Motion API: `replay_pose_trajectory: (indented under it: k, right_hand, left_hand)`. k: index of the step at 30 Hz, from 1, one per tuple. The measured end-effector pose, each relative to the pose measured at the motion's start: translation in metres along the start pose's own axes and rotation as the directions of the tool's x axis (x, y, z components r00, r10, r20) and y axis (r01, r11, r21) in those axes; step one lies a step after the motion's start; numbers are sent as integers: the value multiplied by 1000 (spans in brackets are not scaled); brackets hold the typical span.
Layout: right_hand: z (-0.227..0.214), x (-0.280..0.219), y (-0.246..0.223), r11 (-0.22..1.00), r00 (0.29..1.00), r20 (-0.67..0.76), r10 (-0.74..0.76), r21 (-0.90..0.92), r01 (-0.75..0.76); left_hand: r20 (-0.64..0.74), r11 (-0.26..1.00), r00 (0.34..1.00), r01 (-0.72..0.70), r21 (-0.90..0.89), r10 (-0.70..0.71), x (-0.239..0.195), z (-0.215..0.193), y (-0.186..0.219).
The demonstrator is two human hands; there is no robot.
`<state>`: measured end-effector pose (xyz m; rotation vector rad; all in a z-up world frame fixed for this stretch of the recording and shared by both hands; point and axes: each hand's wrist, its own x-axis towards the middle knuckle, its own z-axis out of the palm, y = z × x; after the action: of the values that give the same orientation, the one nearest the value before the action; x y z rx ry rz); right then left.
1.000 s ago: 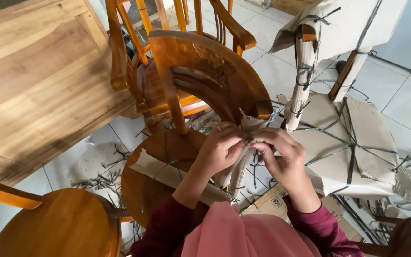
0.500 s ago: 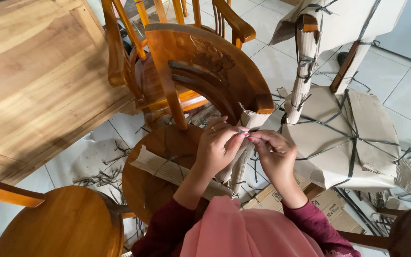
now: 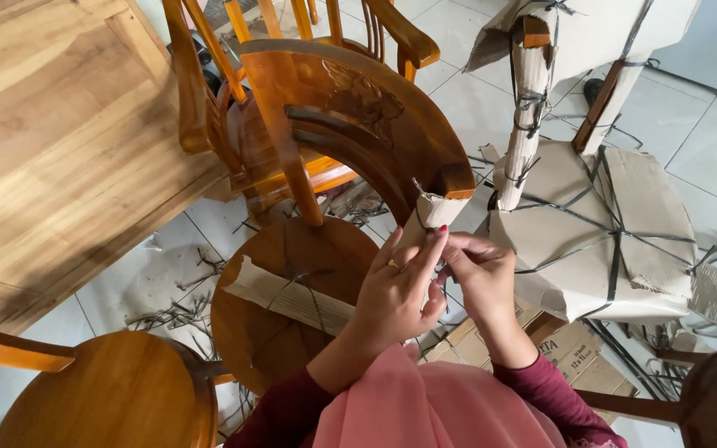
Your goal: Wrapping a wooden chair leg with protective corrugated paper and securing it with string
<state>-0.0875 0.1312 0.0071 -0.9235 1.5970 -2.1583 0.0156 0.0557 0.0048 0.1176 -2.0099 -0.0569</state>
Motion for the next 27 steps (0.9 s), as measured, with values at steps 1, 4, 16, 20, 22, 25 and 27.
replay_pose_trajectory:
  k: [1, 4, 16, 20, 22, 25, 27]
  right_hand:
    - [1, 1, 2, 1000, 1000, -2, 2, -1, -2]
    - [1, 3, 13, 989, 988, -66, 139, 68, -134]
    - [-20, 8, 42, 919, 947, 36, 319, 232, -318]
    - [-17, 6, 17, 994, 993, 55, 102, -43, -99]
    - [-17, 2, 11, 989, 996, 87, -34, -141, 46]
    - [-20, 2, 12, 906, 953, 105, -283, -296, 301]
    - [-21, 4, 13, 843, 912, 102, -397, -352, 406]
  left_hand:
    - [2, 1000, 1000, 1, -2, -1, -4, 3, -3]
    - [30, 995, 999, 29, -100, -27, -10, 5, -9]
    - [-13, 824, 920, 345, -448, -393, 1, 11, -28]
    - [-5, 912, 952, 290, -291, -305, -1, 13, -37]
    - [-14, 930, 963, 256, -263, -269, -3, 14, -38]
    - [-46, 956, 977, 196, -220, -210, 2, 12, -39]
    - [-74, 967, 985, 137, -216, -157, 5, 10, -41]
